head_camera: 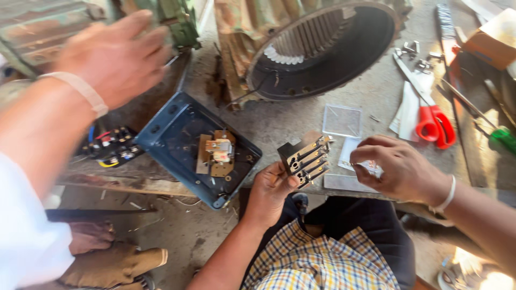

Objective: The person sits at a workbench and assembles an electrical terminal block, using a screwdriver to tighten screws on the black connector while fitting small metal contact parts into it by hand. They pick up small components from a plastic packet, insert them into the block, and turn the block over to work on different sides.

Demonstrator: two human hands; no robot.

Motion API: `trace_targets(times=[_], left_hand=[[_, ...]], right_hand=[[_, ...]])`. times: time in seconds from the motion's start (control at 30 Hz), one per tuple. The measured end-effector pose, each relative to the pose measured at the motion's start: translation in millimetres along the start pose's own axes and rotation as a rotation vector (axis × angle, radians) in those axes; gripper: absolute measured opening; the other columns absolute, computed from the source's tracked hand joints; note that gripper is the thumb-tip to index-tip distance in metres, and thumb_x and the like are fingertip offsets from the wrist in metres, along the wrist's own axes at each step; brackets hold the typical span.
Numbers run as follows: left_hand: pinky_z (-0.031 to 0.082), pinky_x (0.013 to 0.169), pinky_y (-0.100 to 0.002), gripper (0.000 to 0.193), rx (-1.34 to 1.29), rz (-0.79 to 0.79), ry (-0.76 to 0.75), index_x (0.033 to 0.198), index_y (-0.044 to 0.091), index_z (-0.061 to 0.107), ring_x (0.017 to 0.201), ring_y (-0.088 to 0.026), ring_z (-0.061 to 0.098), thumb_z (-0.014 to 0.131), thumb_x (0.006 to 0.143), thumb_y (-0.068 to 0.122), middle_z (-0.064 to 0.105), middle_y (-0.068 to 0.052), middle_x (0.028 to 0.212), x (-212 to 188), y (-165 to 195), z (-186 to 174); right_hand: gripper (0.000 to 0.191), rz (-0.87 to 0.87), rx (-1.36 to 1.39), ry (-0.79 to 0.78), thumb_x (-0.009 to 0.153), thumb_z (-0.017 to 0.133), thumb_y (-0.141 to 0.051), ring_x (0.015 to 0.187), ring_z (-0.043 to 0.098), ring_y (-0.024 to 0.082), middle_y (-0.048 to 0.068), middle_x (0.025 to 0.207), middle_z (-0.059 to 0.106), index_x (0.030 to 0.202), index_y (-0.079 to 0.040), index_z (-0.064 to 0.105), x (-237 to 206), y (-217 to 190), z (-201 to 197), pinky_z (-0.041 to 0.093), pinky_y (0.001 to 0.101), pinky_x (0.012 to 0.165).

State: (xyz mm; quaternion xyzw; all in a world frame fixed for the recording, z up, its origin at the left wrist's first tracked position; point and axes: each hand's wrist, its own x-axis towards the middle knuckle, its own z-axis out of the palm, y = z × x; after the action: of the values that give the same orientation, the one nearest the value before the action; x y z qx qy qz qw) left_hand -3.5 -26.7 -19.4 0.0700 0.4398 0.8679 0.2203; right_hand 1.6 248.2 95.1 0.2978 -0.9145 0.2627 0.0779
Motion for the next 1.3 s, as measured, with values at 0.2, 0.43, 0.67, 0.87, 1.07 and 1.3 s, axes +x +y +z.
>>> trace_targets(times=[0.2,0.43,0.67,0.87,1.07,1.3], left_hand=[[0.052,0.085,-0.031,0.043,-0.163,-0.001,-0.059,0.114,0.002,0.069,0.091,-0.013,0.062,0.089,0.091,0.033,0.07,-0.005,0.1,-1,3,-3],[0.059,0.09,-0.032,0.03,-0.234,-0.031,-0.029,0.105,0.005,0.069,0.101,-0.015,0.071,0.084,0.089,0.026,0.076,-0.005,0.108,-5,10,5],[0.057,0.088,-0.029,0.028,-0.231,0.005,-0.045,0.109,0.005,0.071,0.096,-0.012,0.069,0.082,0.091,0.024,0.075,-0.004,0.104,-7,9,6],[0.055,0.085,-0.028,0.025,-0.21,0.007,-0.003,0.108,0.004,0.072,0.091,-0.011,0.067,0.081,0.095,0.023,0.074,-0.003,0.101,-8,4,2],[0.058,0.088,-0.031,0.026,-0.164,-0.019,0.022,0.105,0.007,0.072,0.095,-0.012,0.07,0.081,0.091,0.027,0.075,-0.002,0.1,-9,9,5],[0.06,0.098,-0.038,0.031,-0.303,-0.069,-0.049,0.107,0.009,0.068,0.106,-0.014,0.07,0.076,0.094,0.035,0.073,-0.002,0.108,-13,10,12]], right_hand=[[0.04,0.028,0.337,0.489,0.083,0.081,-0.005,0.091,0.074,0.02,0.004,0.093,0.072,0.109,-0.004,0.05,1,-54,36,0.059,0.0291,0.077],[0.037,-0.037,0.003,0.461,0.071,0.084,-0.004,0.095,0.067,0.027,0.002,0.096,0.075,0.099,-0.015,0.061,21,-88,48,0.053,0.0397,0.08],[0.041,-0.131,-0.08,0.325,0.072,0.08,-0.008,0.1,0.064,0.031,0.008,0.1,0.07,0.109,-0.007,0.062,37,-98,33,0.049,0.0474,0.089],[0.036,-0.095,-0.106,0.265,0.077,0.079,-0.007,0.097,0.063,0.033,0.013,0.096,0.067,0.108,-0.007,0.06,43,-103,27,0.049,0.0465,0.088],[0.038,-0.119,-0.116,0.1,0.08,0.074,-0.009,0.094,0.065,0.032,0.01,0.088,0.066,0.114,-0.003,0.058,51,-106,12,0.05,0.0452,0.085],[0.049,-0.101,-0.177,0.016,0.074,0.069,-0.008,0.097,0.066,0.035,0.015,0.095,0.07,0.121,-0.001,0.059,55,-110,5,0.054,0.0444,0.081]])
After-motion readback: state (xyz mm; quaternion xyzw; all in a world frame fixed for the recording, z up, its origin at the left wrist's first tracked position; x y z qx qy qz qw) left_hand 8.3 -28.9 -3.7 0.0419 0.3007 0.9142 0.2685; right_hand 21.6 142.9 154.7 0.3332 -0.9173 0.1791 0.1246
